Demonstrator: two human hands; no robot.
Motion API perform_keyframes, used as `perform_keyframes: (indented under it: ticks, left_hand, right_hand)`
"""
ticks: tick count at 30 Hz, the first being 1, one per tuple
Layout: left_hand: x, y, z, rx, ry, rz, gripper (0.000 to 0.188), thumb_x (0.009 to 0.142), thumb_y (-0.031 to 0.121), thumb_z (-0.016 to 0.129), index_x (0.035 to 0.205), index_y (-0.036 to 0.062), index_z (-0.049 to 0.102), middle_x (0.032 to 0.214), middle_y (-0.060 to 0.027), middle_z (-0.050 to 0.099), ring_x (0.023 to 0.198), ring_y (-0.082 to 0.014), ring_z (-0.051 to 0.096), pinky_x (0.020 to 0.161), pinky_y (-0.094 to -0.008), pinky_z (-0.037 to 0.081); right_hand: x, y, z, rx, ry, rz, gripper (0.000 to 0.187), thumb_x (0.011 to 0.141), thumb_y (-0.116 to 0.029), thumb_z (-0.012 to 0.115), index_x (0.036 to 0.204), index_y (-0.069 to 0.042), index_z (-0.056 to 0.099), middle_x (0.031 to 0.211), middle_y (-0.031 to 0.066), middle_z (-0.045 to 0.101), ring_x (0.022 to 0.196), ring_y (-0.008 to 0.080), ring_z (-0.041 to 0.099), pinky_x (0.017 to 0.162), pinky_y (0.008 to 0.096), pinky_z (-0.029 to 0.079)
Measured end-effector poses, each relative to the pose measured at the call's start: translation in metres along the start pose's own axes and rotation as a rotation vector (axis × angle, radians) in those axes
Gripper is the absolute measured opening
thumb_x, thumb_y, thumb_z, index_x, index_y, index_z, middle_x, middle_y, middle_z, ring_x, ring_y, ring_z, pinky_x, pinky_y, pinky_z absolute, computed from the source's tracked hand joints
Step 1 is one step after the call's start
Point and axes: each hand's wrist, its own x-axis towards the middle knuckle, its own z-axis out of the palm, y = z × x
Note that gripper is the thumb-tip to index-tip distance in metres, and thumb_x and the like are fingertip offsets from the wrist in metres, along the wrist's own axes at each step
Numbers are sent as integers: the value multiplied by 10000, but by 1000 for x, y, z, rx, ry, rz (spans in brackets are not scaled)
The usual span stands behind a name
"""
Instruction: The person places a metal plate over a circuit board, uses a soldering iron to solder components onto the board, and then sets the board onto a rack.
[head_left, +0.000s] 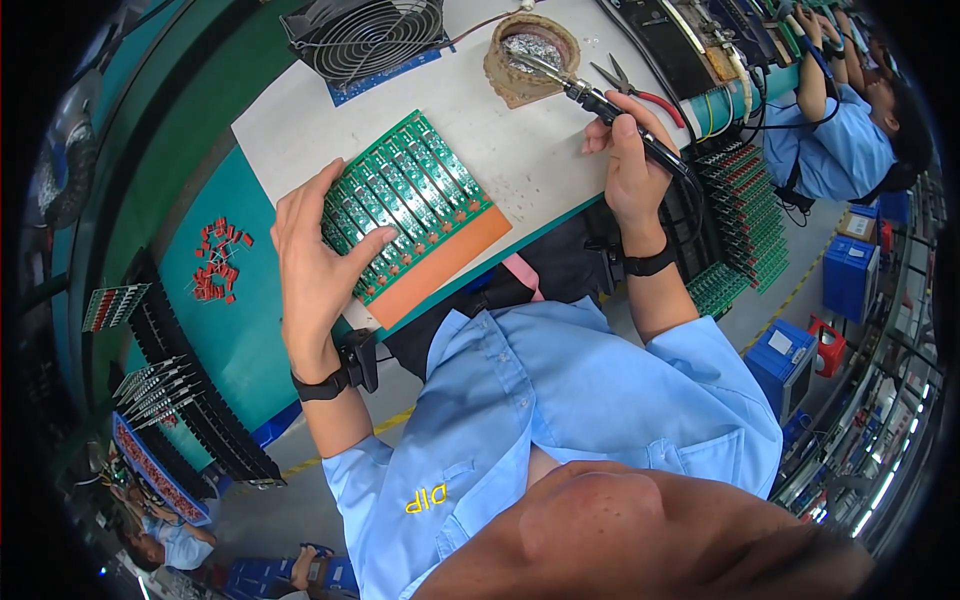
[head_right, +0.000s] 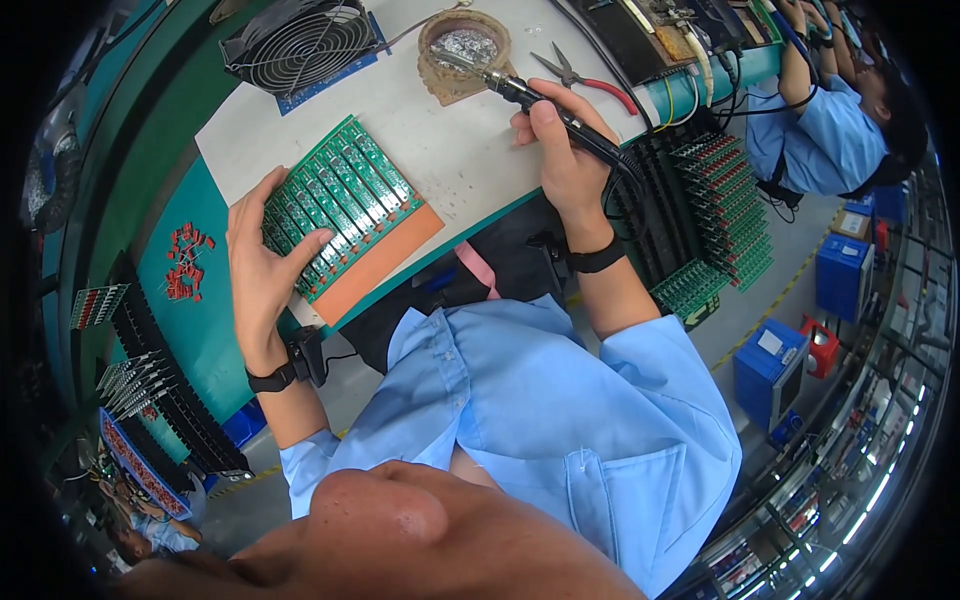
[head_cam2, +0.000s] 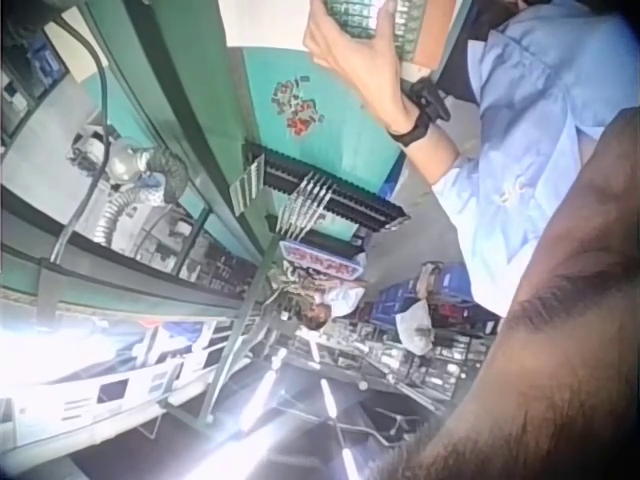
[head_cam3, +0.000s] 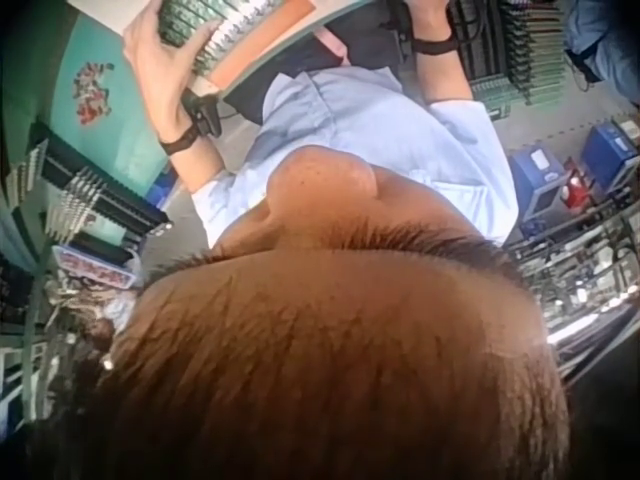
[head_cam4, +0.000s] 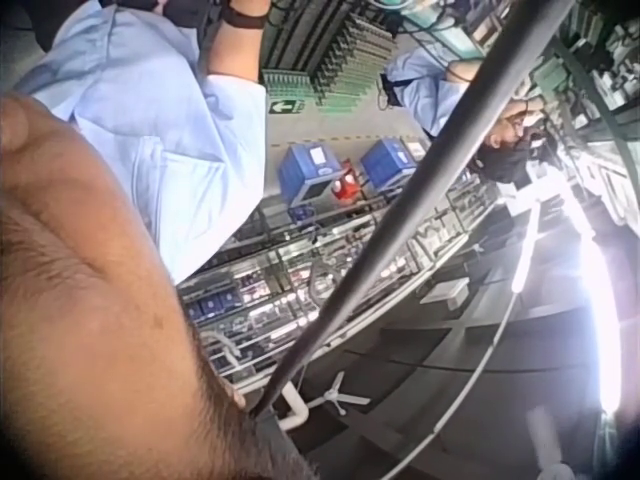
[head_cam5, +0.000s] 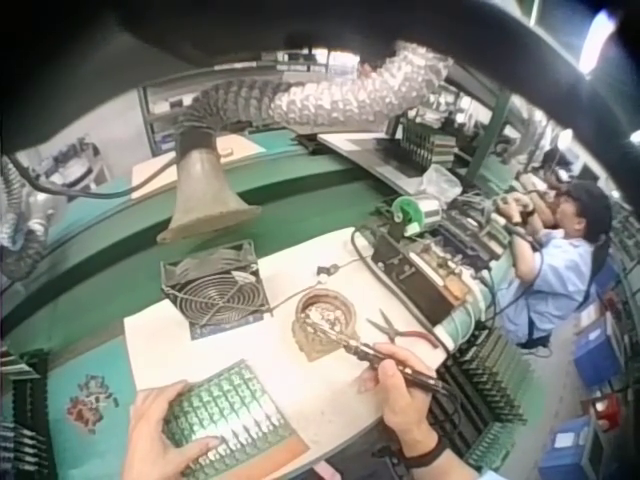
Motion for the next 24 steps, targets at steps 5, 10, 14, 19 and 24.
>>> perform_keyframes:
  ticks: [5,10,14,19,24]
  left_hand:
    - [0,0,0,-1,3,5,834,656,225,974,1404,76,636,1283,-113,688,1251,-304,572,1095,-422,383]
    - [-1,0,0,3,0,-4,835,655,221,973,1406,79,636,1286,-111,688,1253,-303,572,1096,-419,385]
    - [0,-1,0,-5,1,0,839,653,224,974,1407,80,636,1292,-112,686,1259,-303,569,1101,-420,383]
    - [0,0,0,6,1,-7,840,652,226,974,1407,81,637,1295,-114,684,1263,-303,566,1103,-419,382]
    - [0,0,0,-1,1,-5,838,648,226,975,1403,81,641,1297,-115,684,1265,-303,565,1103,-420,382]
  right_hand:
    - [0,-2,4,22,-20,-79,366,1069,-142,613,1348,95,609,988,201,738,814,215,701,778,350,597]
    - [-8,-12,7,-241,-41,-149,369,979,-50,738,1318,54,637,1046,176,769,914,179,735,847,311,599]
    - [-10,-11,5,-369,-43,-178,405,911,11,807,1285,31,654,1045,137,782,949,146,742,857,270,587]
    - [-11,-12,7,-358,-32,-170,393,913,14,808,1275,31,656,1038,129,783,949,142,743,855,265,587]
    - [-10,-10,7,-365,-44,-191,401,914,18,806,1283,32,651,1041,129,783,950,142,743,856,264,587]
